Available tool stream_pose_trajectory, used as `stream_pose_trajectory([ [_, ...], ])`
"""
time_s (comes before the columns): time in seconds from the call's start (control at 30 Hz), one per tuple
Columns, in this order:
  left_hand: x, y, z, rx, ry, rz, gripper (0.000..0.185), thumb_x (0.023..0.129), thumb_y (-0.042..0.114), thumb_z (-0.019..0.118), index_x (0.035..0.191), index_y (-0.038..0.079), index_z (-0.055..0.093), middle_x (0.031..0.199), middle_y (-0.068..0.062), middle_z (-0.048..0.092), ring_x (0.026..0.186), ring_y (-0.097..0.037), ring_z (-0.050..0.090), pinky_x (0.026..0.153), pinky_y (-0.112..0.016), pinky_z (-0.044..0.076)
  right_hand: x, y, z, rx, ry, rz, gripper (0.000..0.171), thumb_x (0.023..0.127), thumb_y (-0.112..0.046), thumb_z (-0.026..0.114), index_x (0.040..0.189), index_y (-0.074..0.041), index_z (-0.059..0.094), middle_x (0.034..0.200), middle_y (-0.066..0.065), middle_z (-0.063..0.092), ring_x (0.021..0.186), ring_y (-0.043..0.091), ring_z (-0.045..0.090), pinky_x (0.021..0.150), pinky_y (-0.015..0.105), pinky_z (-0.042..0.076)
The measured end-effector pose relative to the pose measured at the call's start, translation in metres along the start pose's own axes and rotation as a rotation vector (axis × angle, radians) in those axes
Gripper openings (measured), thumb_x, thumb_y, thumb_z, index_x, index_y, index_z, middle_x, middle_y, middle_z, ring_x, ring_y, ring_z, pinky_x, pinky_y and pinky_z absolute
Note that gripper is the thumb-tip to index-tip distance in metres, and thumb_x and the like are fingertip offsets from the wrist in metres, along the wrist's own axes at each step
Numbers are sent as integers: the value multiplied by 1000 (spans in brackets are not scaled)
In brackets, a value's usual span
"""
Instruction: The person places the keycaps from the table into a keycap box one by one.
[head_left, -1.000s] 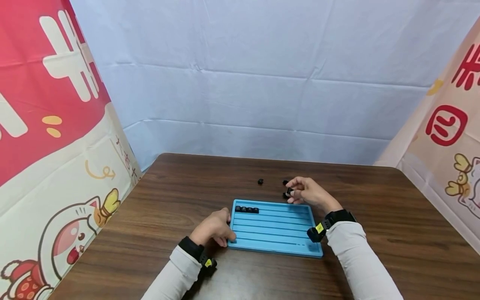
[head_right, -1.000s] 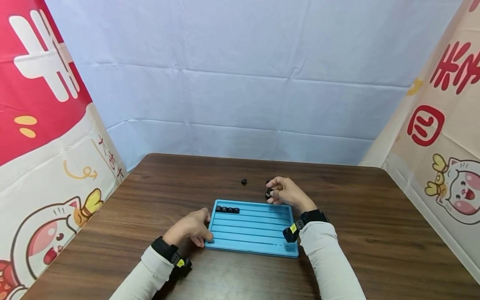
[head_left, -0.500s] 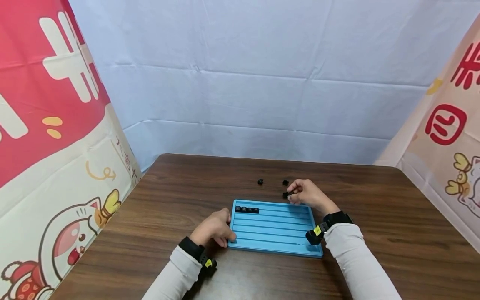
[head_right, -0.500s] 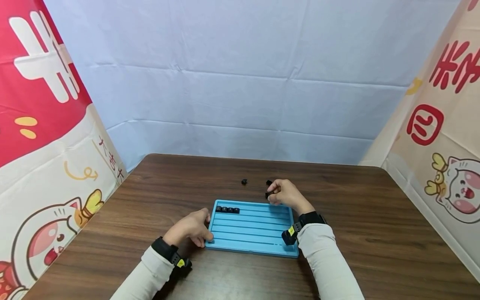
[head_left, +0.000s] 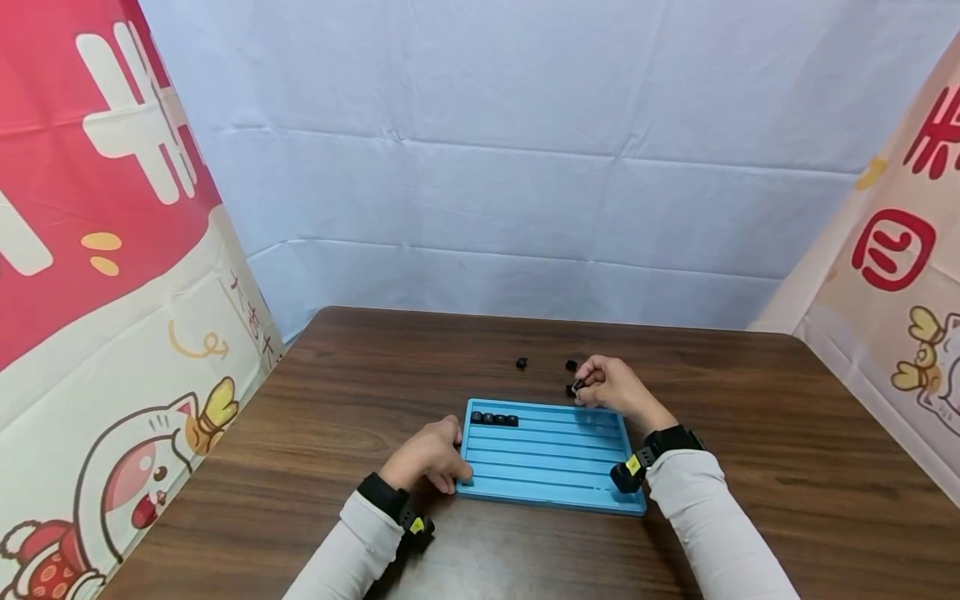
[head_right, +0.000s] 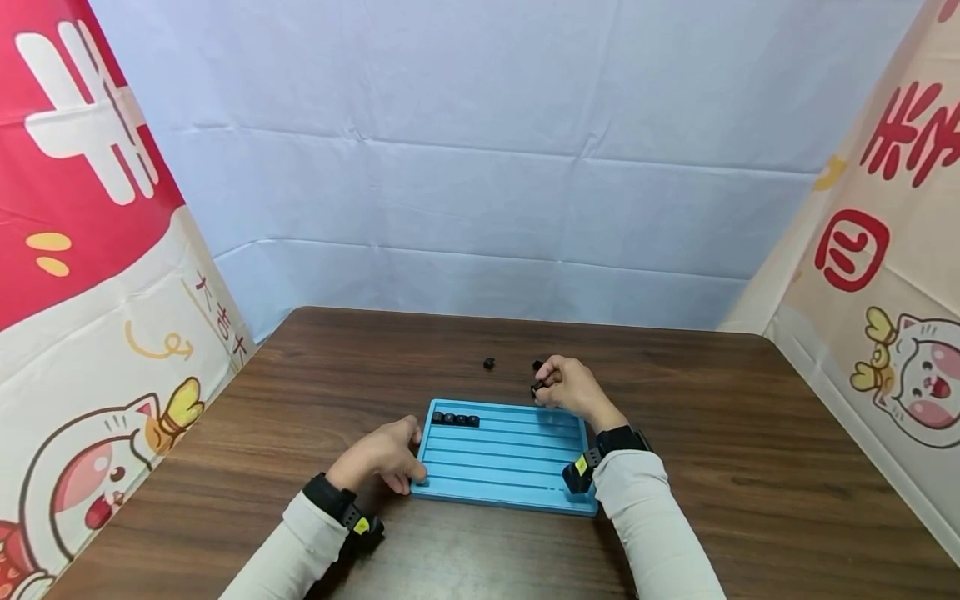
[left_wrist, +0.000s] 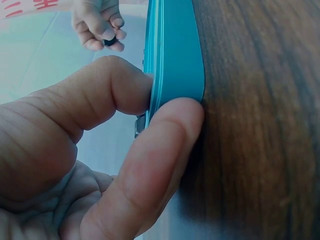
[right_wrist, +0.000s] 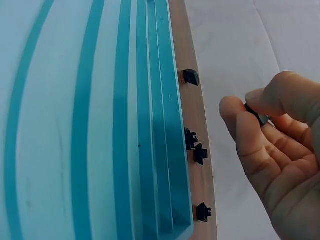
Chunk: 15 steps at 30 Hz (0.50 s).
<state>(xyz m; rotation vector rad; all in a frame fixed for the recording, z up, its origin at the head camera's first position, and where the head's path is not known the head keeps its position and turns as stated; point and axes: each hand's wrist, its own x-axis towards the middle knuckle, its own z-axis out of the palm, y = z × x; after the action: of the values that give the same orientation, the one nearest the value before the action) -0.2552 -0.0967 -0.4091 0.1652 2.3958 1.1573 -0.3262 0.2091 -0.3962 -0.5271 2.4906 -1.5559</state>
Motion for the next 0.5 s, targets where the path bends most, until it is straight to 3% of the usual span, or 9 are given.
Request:
stream_pose_trajectory([
  [0.33, 2, -1, 0, 4, 3, -6, 40, 71, -8, 68, 99, 1, 41, 62, -20, 58, 47, -25, 60, 44, -34, 52, 0, -1, 4, -16, -17, -25, 30, 86, 3, 61, 114, 13, 57, 94, 24, 64, 79, 27, 63, 69, 46, 52],
  [0.5, 1, 0, -1, -7, -4, -4, 40, 71, -8, 68, 100, 1, 41, 62, -19, 58, 48, -24, 60, 44, -34, 52, 0, 0, 7, -19, 6, -18, 33, 85, 3, 63, 117, 11, 57, 97, 19, 62, 78, 24, 60, 69, 45, 51],
])
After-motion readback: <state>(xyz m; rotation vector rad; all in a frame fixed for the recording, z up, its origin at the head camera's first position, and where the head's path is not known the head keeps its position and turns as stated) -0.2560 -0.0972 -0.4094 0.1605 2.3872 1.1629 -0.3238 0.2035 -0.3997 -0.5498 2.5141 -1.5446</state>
